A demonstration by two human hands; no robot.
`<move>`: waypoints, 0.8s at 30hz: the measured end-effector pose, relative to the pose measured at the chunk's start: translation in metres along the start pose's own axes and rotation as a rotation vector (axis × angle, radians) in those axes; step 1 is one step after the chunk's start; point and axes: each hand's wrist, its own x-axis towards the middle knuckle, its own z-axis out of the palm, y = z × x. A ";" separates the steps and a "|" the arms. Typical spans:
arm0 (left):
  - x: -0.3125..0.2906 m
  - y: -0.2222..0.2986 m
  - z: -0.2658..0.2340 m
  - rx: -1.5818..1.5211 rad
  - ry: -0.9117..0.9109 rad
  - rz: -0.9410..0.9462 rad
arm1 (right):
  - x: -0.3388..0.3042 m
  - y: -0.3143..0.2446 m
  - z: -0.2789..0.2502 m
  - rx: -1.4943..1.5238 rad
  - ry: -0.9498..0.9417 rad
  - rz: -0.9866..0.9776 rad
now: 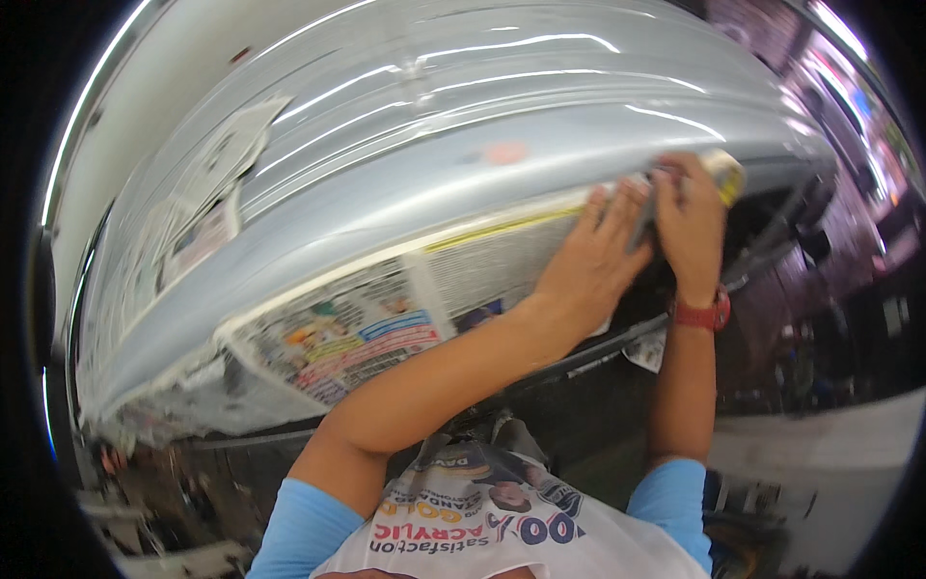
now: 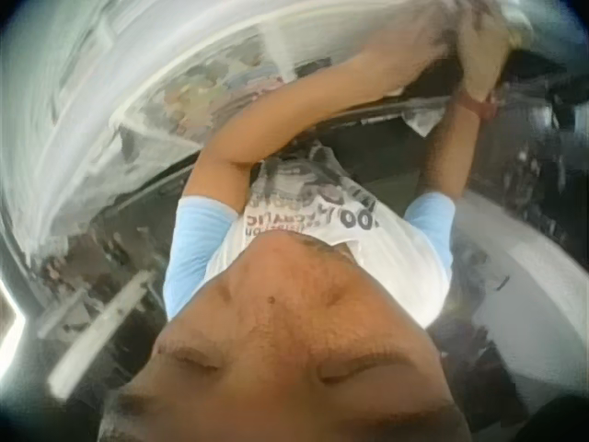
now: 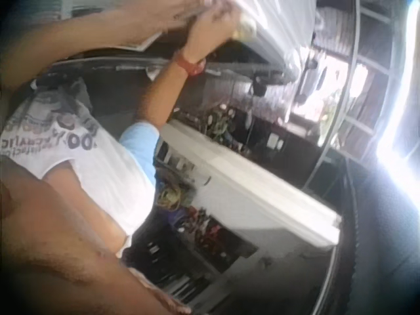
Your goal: The person tapes sheets of newspaper onto the hood of a silver car using masking tape. They smooth the paper and apply tape along the edges to secure the coverage.
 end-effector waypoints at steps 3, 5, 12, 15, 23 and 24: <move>-0.026 -0.006 -0.016 -0.021 -0.025 -0.082 | -0.040 0.005 0.004 0.102 0.262 0.115; -0.064 -0.018 -0.044 -0.039 -0.017 -0.153 | -0.077 0.002 0.011 0.126 0.293 0.165; -0.220 -0.072 -0.111 0.076 -0.172 -0.315 | -0.237 0.007 0.044 0.080 0.252 0.515; -0.295 -0.087 -0.120 0.237 -0.080 -0.403 | -0.280 -0.010 0.061 0.299 0.255 0.647; -0.404 -0.042 -0.142 -0.142 0.351 -0.934 | -0.269 -0.204 0.052 0.763 -0.690 0.266; -0.390 -0.035 -0.155 -0.210 0.404 -0.926 | -0.259 -0.228 0.049 0.771 -0.850 0.141</move>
